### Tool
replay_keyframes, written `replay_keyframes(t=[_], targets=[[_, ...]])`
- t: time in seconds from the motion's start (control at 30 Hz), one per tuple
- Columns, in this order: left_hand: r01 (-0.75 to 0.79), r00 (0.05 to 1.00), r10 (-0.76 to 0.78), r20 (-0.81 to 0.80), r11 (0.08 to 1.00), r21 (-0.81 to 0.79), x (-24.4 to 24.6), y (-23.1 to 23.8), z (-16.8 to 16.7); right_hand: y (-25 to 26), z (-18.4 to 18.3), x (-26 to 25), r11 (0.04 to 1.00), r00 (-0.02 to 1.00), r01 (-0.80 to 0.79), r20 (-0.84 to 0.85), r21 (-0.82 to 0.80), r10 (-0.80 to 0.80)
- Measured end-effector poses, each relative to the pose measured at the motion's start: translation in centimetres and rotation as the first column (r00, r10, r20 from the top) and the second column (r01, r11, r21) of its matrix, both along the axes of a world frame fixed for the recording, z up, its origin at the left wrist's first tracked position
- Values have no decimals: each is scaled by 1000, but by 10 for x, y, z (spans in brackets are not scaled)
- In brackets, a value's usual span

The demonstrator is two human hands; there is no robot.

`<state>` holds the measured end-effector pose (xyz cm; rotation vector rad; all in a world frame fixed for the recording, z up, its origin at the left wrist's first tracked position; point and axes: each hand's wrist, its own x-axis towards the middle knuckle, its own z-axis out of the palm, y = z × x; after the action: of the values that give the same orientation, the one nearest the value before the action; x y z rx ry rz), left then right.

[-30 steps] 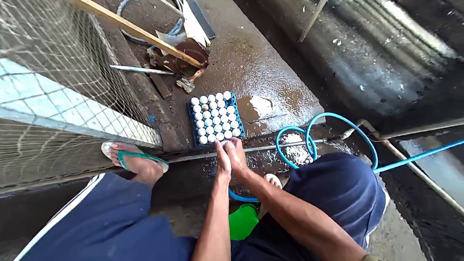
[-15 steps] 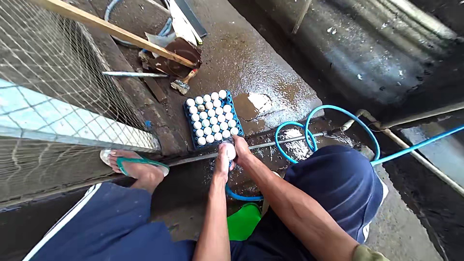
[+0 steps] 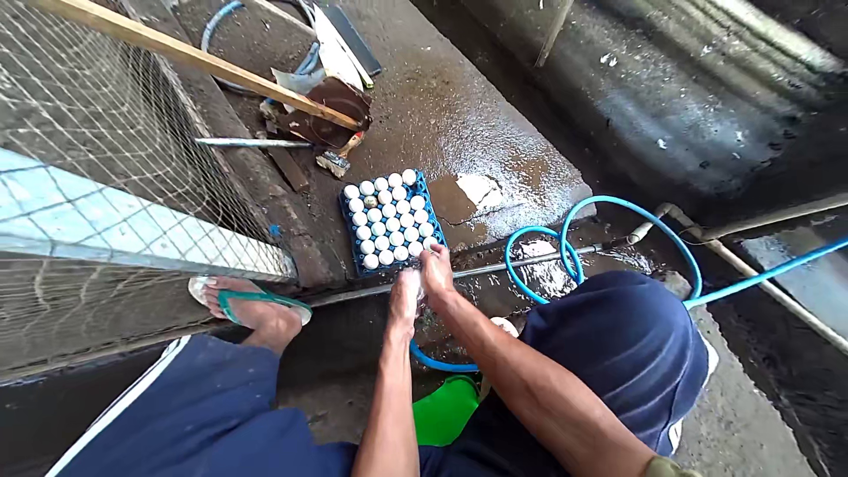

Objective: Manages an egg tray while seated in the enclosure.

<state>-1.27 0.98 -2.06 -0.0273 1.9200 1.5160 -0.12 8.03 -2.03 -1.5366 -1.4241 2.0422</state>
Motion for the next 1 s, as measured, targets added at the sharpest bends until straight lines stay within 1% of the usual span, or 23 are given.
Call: replay_keyframes(t=[0.03,0.1,0.13,0.17,0.2,0.23,0.3,0.33,0.37,0.43,0.47,0.5,0.53,0.6,0.63,0.7,0.73,0.77,0.83,0.87,0.93,0.97,1.0], targets=[[-13,1000,13,0,1000,0,0,1,0,-1,1,0,1000,1000,17,13,-18,-17],[5,999,-9,50,997,75,0,-4,3,-10,7,5,999,1000,-24,11,36,24],[19,997,-24,77,998,67,0,-6,5,-9,5,7,998,999,-37,3,43,37],[37,994,-42,104,998,46,-2,-6,5,-2,0,5,1000,1000,-29,-7,-5,29],[72,986,-82,143,995,75,-4,-7,3,8,-8,3,995,1000,-13,-24,-103,11],[103,968,-135,211,983,152,-7,-8,3,16,-14,1,978,999,3,-40,-209,-11],[61,953,-129,273,967,246,-10,-9,3,18,-16,2,943,995,4,-88,-333,-36],[22,954,-101,283,963,269,-13,-12,2,15,-13,4,947,994,-3,-105,-321,-32],[-2,957,-80,278,960,281,-16,-14,0,12,-7,5,968,994,-19,-110,-250,-9],[-7,973,-55,224,964,265,-19,-15,-2,1,5,7,994,991,-105,-77,6,105],[19,977,-72,201,967,255,-17,-15,0,-4,9,9,979,984,-168,-43,120,174],[47,985,-83,150,972,229,-14,-11,2,-6,11,9,966,979,-200,-15,163,205],[65,994,-80,78,983,173,-9,-7,4,-5,10,8,971,982,-187,-1,152,189],[40,997,-36,-67,997,69,-2,2,2,1,7,3,991,993,-118,14,63,117],[19,997,-11,-80,996,92,1,2,2,-2,8,4,990,992,-125,17,69,124],[-34,997,45,-70,989,146,1,1,1,-12,14,10,973,982,-183,-17,140,187],[-45,999,49,-25,991,124,1,-2,6,-12,11,11,973,982,-178,-30,148,184],[-45,999,45,11,997,55,2,-1,11,-8,5,9,981,989,-143,-28,130,148],[-49,999,49,-16,999,-15,3,6,14,3,1,3,995,997,-82,-9,59,83],[-42,999,42,-23,999,5,2,4,15,-1,6,3,992,995,-104,-5,72,104],[2,998,2,-61,998,69,2,-3,8,-13,9,12,973,983,-172,-46,151,180],[11,999,-9,-34,999,53,2,-4,9,-12,6,12,973,983,-166,-52,160,176],[4,1000,-4,-2,1000,-1,2,-1,12,-4,0,9,981,988,-137,-48,135,145]])
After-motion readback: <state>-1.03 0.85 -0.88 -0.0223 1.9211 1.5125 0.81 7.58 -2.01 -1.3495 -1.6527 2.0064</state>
